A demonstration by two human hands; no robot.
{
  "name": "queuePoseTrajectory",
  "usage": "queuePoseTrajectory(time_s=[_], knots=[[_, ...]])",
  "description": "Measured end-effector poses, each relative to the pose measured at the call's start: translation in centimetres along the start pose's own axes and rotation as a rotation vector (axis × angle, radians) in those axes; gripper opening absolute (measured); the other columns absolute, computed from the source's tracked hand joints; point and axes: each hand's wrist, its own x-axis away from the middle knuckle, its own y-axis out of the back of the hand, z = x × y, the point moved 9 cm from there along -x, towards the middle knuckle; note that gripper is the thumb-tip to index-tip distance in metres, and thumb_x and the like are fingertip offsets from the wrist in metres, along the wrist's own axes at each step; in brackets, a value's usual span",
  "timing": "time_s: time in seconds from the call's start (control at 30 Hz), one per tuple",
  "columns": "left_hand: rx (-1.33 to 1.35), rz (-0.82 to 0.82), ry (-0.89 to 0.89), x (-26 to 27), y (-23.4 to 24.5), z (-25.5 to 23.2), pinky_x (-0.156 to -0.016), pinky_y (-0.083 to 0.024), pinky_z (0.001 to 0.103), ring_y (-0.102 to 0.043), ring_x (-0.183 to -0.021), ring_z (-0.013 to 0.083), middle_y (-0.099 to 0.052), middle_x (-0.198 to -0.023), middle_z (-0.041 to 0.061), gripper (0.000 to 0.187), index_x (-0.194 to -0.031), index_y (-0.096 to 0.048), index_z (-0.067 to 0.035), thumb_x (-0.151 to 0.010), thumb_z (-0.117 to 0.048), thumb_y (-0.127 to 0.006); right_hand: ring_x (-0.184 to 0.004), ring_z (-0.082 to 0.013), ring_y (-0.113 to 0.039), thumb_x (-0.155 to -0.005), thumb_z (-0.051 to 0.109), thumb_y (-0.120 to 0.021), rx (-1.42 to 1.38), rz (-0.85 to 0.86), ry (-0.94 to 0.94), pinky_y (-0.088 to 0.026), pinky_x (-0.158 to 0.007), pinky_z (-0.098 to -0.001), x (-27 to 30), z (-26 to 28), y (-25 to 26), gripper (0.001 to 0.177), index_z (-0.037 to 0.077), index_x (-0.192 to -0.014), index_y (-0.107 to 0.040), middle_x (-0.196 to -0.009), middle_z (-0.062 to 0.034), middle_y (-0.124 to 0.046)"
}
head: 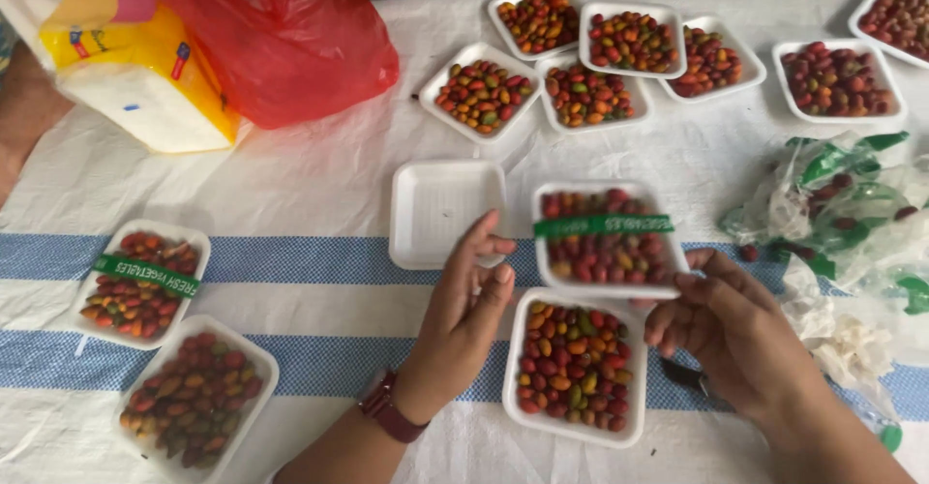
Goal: Packing small red and green fruits into white styrofoam trays
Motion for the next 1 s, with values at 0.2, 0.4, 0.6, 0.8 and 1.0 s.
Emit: queuePoseTrajectory(time_s=[0.2,0.4,0.6,0.8,1.0], knots=[[-0.07,-0.028,0.008,0.0,1.0,-1.0,-0.079,-0.052,0.025,-0.06,-0.088,0.0106,-0.062,-0.121,0.007,0.047,-0.14,-0.051,-0.008,-0.103,-0.036,-0.048,-0.071,-0.0347,-0.073,-0.102,0.001,-0.046,0.019,-0.191,0.029,-0.058,-0.054,-0.0406,-0.6,1.5,1.3,0.023,0.002,-0.121,-0.058,-0.101,-0.0187,-0.07],[-0.327,0.077,-0.309,0.1,0.1,-3.7,-0.08,-0.056,0.028,-0.067,-0.101,0.018,-0.067,-0.107,0.007,0.021,-0.12,-0.063,-0.007,-0.102,-0.014,-0.055,-0.076,-0.0357,-0.071,-0.103,0.005,-0.048,-0.028,-0.037,0.118,-0.058,-0.057,-0.041,1.0,4.3,0.0,0.038,0.029,-0.124,-0.068,-0.128,-0.0236,-0.071],[-0.586,0.236,-0.465,0.7,-1.8,-3.2,-0.082,-0.055,0.04,-0.065,-0.099,0.0265,-0.065,-0.107,0.007,0.019,-0.118,-0.065,-0.009,-0.105,-0.02,-0.055,-0.095,-0.033,-0.077,-0.102,0.001,-0.045,0.102,0.148,0.196,-0.069,-0.071,-0.0388,2.1,5.4,-2.5,0.043,0.013,-0.14,-0.06,-0.133,-0.0133,-0.072],[-0.797,0.242,-0.583,1.2,-2.7,-2.4,-0.086,-0.051,0.042,-0.057,-0.099,0.0278,-0.064,-0.109,0.005,0.016,-0.114,-0.069,-0.012,-0.098,-0.011,-0.067,-0.093,-0.02,-0.069,-0.101,-0.007,-0.063,1.266,0.048,0.419,-0.057,-0.084,-0.0317,3.5,5.1,-5.7,0.015,-0.004,-0.113,-0.071,-0.106,-0.013,-0.074],[-0.905,0.276,-0.537,1.3,-3.4,-1.1,-0.085,-0.053,0.042,-0.059,-0.1,0.0273,-0.069,-0.117,0.006,0.028,-0.122,-0.07,-0.011,-0.094,-0.007,-0.069,-0.095,-0.0311,-0.064,-0.096,-0.008,-0.062,1.368,0.349,0.676,-0.051,-0.086,-0.0412,3.9,2.9,-8.3,0.019,0.002,-0.109,-0.073,-0.104,-0.0166,-0.067]])
